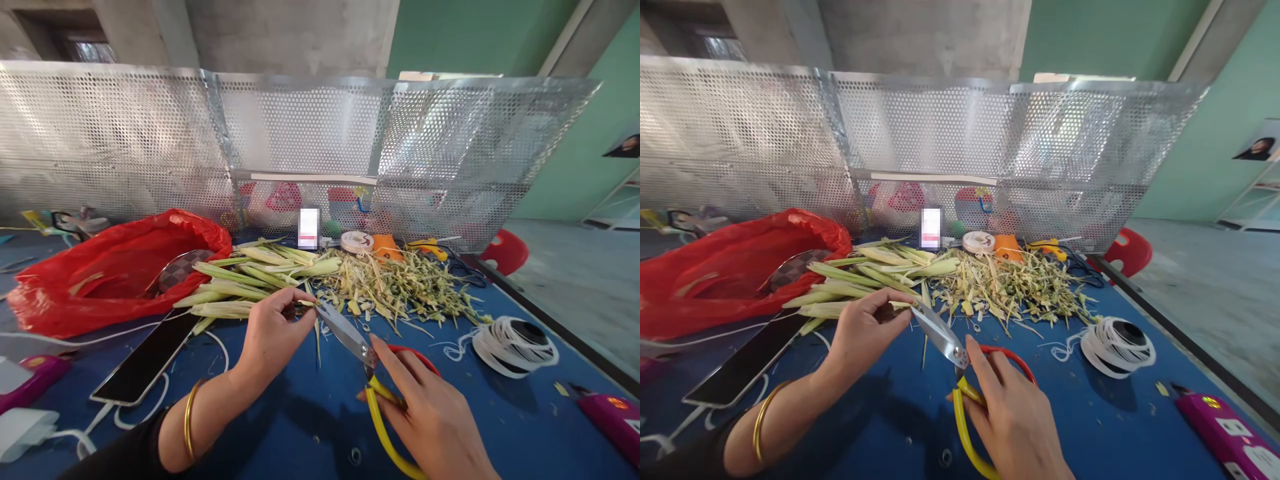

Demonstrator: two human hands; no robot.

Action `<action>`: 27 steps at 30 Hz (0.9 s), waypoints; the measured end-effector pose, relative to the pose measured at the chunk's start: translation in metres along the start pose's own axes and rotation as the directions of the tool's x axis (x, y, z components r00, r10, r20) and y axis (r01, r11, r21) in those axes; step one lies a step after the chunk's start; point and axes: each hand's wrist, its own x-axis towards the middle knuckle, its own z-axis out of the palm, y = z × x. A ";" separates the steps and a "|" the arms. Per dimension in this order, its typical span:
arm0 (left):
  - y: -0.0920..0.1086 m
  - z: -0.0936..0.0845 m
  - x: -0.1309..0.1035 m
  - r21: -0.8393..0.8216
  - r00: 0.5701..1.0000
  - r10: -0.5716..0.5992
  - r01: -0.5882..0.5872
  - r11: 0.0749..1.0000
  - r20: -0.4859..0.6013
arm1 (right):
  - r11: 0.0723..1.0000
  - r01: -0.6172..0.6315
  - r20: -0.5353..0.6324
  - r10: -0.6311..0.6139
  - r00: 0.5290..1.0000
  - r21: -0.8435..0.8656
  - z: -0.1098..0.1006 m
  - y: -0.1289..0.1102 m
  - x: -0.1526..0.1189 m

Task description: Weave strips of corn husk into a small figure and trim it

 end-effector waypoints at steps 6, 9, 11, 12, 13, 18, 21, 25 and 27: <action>-0.002 0.002 -0.003 0.095 0.993 0.113 -0.109 0.989 -0.032 | 0.998 0.017 0.001 -0.017 1.000 -0.055 -0.001 0.001 -0.002; -0.003 0.001 -0.005 0.184 0.976 0.214 -0.203 0.962 -0.043 | 0.996 0.033 -0.007 -0.034 0.999 -0.084 -0.002 0.001 -0.002; -0.002 0.001 -0.006 0.230 0.970 0.238 -0.222 0.948 -0.045 | 0.995 0.034 -0.007 -0.035 0.999 -0.099 -0.002 0.001 -0.002; -0.002 0.001 -0.006 0.248 0.972 0.233 -0.215 0.945 -0.044 | 0.994 0.035 -0.005 -0.035 0.999 -0.103 -0.002 0.001 -0.002; -0.001 0.001 -0.006 0.261 0.974 0.221 -0.203 0.944 -0.044 | 0.994 0.039 -0.002 -0.039 0.999 -0.105 -0.002 0.001 -0.002; 0.003 0.001 -0.006 0.215 0.987 0.150 -0.134 0.967 -0.059 | 0.991 0.051 0.004 -0.051 0.999 -0.124 -0.003 0.000 -0.003; 0.003 0.001 -0.006 0.174 0.989 0.131 -0.118 0.978 -0.070 | 0.989 0.052 0.005 -0.052 0.999 -0.137 -0.003 -0.001 -0.005; 0.003 0.001 -0.006 0.180 0.988 0.143 -0.131 0.975 -0.058 | 0.986 0.063 0.018 -0.061 0.998 -0.158 -0.004 -0.002 -0.006; 0.004 0.001 -0.006 0.192 0.988 0.149 -0.137 0.972 -0.046 | 0.983 0.073 0.021 -0.071 0.997 -0.168 -0.004 -0.002 -0.006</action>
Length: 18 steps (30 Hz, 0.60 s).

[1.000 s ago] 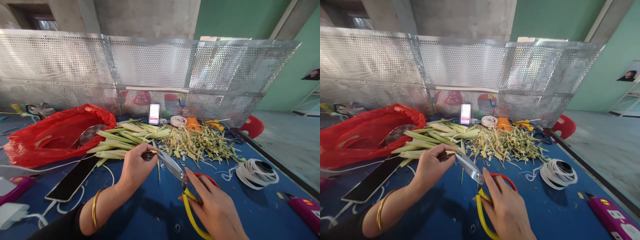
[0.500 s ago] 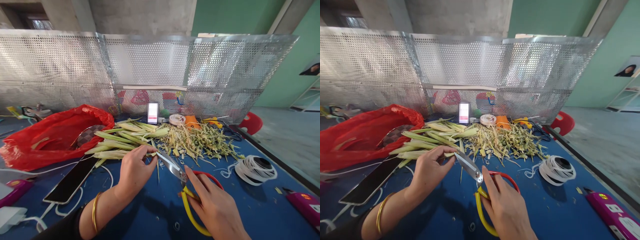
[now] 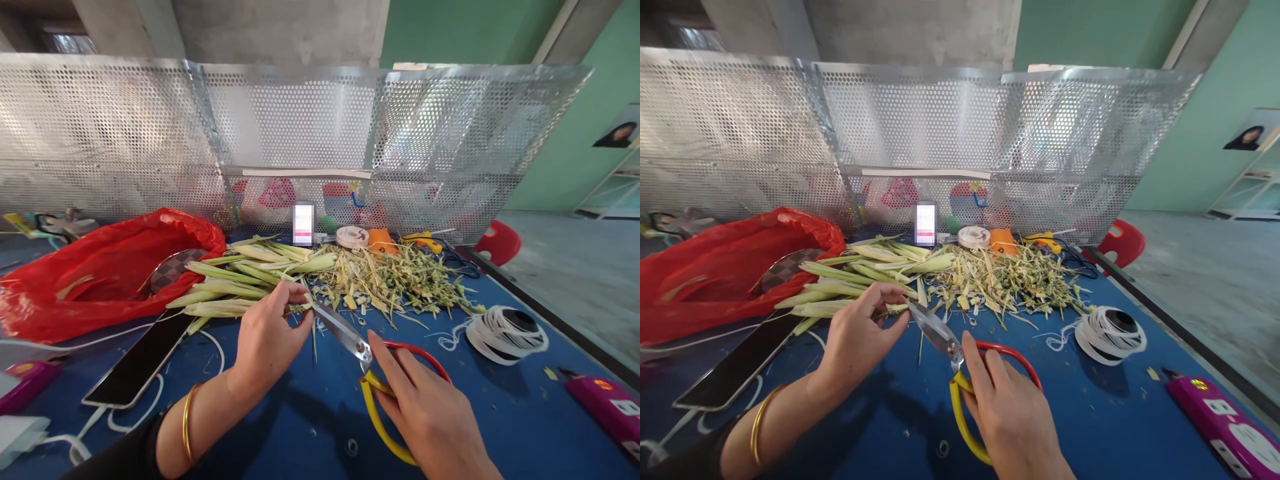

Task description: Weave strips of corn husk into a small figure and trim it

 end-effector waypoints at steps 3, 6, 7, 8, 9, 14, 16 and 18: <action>0.000 0.000 0.000 0.011 1.000 0.007 -0.007 1.000 0.009 | 1.000 0.003 -0.010 -0.003 1.000 0.003 0.001 0.000 -0.001; -0.001 0.000 0.001 -0.003 1.000 -0.012 0.012 1.000 0.023 | 0.995 -0.039 -0.003 0.039 0.999 0.088 0.002 0.000 0.000; -0.002 0.000 0.001 -0.019 0.999 -0.034 0.035 0.999 0.031 | 0.986 -0.070 -0.001 0.071 0.998 0.151 0.001 0.000 0.001; -0.003 0.000 0.002 -0.045 0.997 -0.064 0.066 0.997 0.047 | 0.967 -0.107 0.004 0.109 0.994 0.233 0.001 0.000 0.002; -0.003 0.000 0.003 -0.087 0.992 -0.099 0.105 0.991 0.074 | 0.935 -0.150 0.011 0.155 0.988 0.321 0.000 0.000 0.003; -0.006 0.000 0.010 -0.499 0.918 -0.263 0.385 0.776 0.299 | 0.769 -0.291 0.066 0.310 0.948 0.569 -0.005 0.000 0.008; -0.006 0.000 0.012 -0.611 0.860 -0.340 0.510 0.605 0.381 | 0.767 -0.300 0.073 0.316 0.946 0.567 -0.005 0.000 0.008; -0.007 0.001 0.013 -0.656 0.771 -0.406 0.633 0.411 0.490 | 0.781 -0.301 0.078 0.310 0.948 0.547 -0.003 0.002 0.009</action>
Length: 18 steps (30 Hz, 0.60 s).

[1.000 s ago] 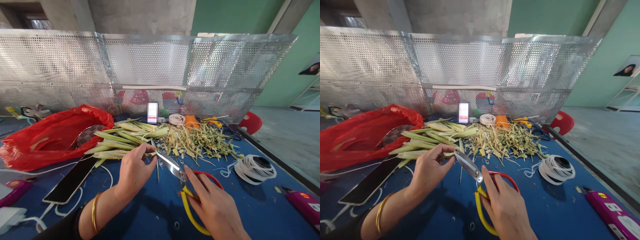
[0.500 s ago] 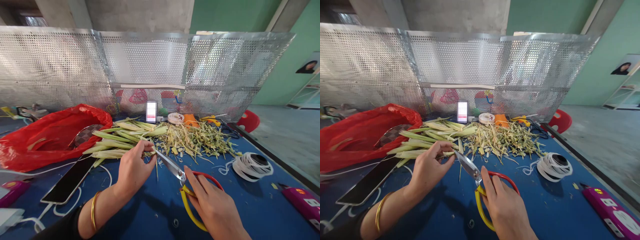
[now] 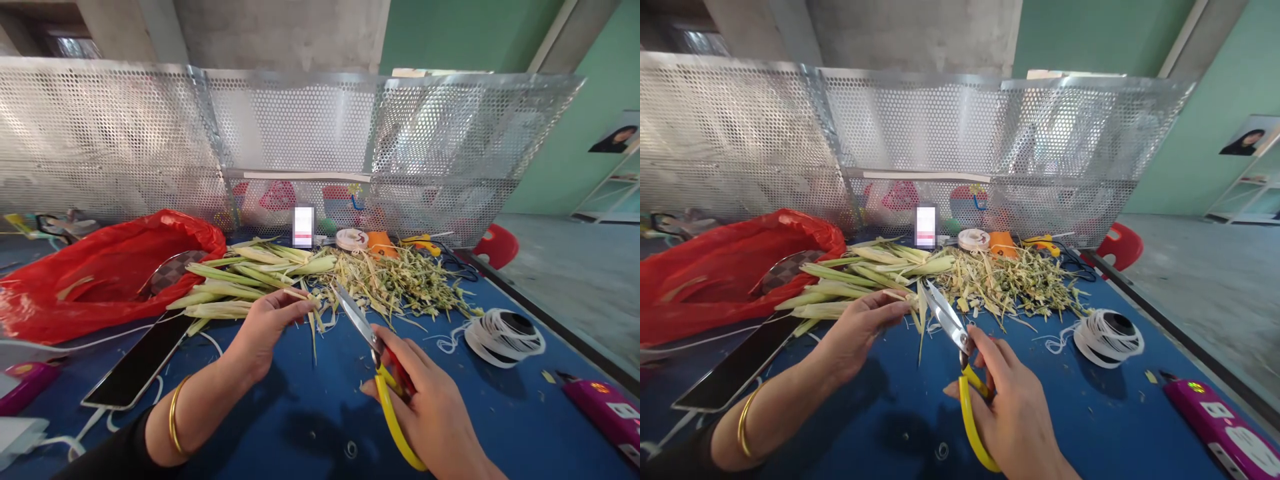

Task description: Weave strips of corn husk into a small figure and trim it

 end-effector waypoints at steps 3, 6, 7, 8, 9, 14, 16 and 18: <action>0.000 0.000 0.000 -0.238 0.970 -0.235 0.245 0.940 0.069 | 0.999 0.009 -0.003 -0.009 1.000 -0.033 0.000 0.004 0.002; 0.002 0.001 -0.001 -0.409 0.918 -0.358 0.396 0.822 0.171 | 0.997 0.040 -0.010 -0.041 0.999 -0.065 0.000 0.007 0.003; 0.004 0.001 -0.002 -0.458 0.908 -0.365 0.420 0.784 0.208 | 0.994 0.062 -0.017 -0.064 0.998 -0.086 0.000 0.008 0.003; 0.005 0.002 -0.003 -0.500 0.900 -0.361 0.435 0.749 0.244 | 0.989 0.087 -0.025 -0.090 0.996 -0.118 0.000 0.009 0.003; 0.006 0.002 -0.005 -0.536 0.898 -0.346 0.439 0.721 0.271 | 0.981 0.113 -0.034 -0.120 0.992 -0.157 0.001 0.009 0.003; 0.008 0.004 -0.010 -0.584 0.903 -0.304 0.428 0.689 0.303 | 0.935 0.184 -0.066 -0.213 0.975 -0.303 0.004 0.010 0.001; 0.006 0.005 -0.011 -0.581 0.899 -0.320 0.437 0.686 0.298 | 0.923 0.188 -0.078 -0.226 0.971 -0.335 0.005 0.010 0.000; 0.005 0.006 -0.012 -0.582 0.893 -0.342 0.449 0.678 0.291 | 0.908 0.203 -0.077 -0.247 0.966 -0.367 0.005 0.009 -0.001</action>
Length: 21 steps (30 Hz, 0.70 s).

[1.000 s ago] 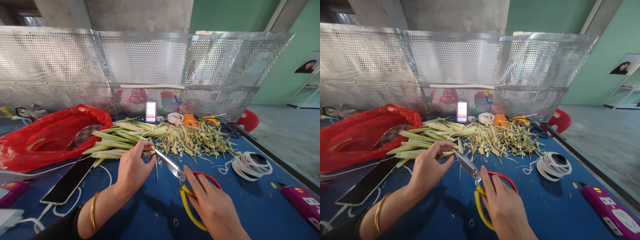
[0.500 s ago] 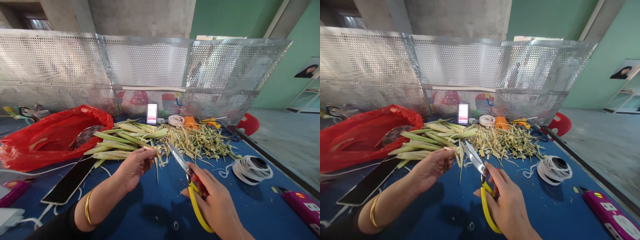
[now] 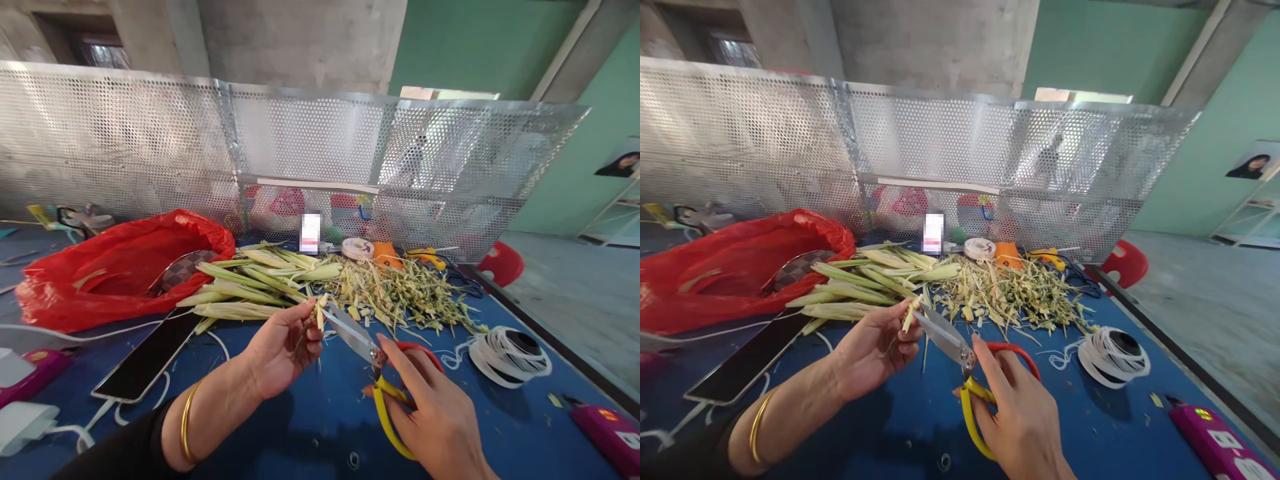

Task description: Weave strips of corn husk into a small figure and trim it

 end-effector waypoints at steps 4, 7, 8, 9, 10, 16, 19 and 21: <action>-0.003 0.002 -0.002 0.005 0.999 -0.024 0.024 1.000 -0.023 | 0.999 0.015 0.010 -0.015 1.000 -0.046 0.000 0.000 -0.001; -0.005 0.004 -0.003 0.001 0.997 -0.053 0.053 0.999 -0.058 | 0.998 0.006 0.020 -0.005 1.000 -0.068 0.000 0.001 -0.003; -0.005 0.005 -0.003 -0.002 0.995 -0.064 0.064 0.998 -0.071 | 0.997 0.015 0.022 -0.014 1.000 -0.078 0.000 0.001 -0.003; -0.005 0.005 -0.004 -0.005 0.994 -0.075 0.075 0.997 -0.082 | 0.996 0.026 0.023 -0.024 0.999 -0.091 0.001 0.002 -0.004; -0.005 0.005 -0.004 -0.006 0.993 -0.079 0.078 0.997 -0.093 | 0.994 0.035 0.024 -0.033 0.999 -0.106 0.001 0.002 -0.004; -0.007 0.004 -0.004 -0.007 0.990 -0.092 0.091 0.996 -0.108 | 0.983 0.081 0.032 -0.077 0.997 -0.162 -0.001 0.003 -0.005; -0.007 0.004 -0.004 -0.002 0.991 -0.082 0.083 0.997 -0.108 | 0.982 0.087 0.040 -0.081 0.996 -0.166 -0.002 0.003 -0.004; -0.008 0.005 -0.003 0.006 0.990 -0.074 0.075 0.997 -0.119 | 0.981 0.095 0.047 -0.088 0.995 -0.171 -0.002 0.004 -0.004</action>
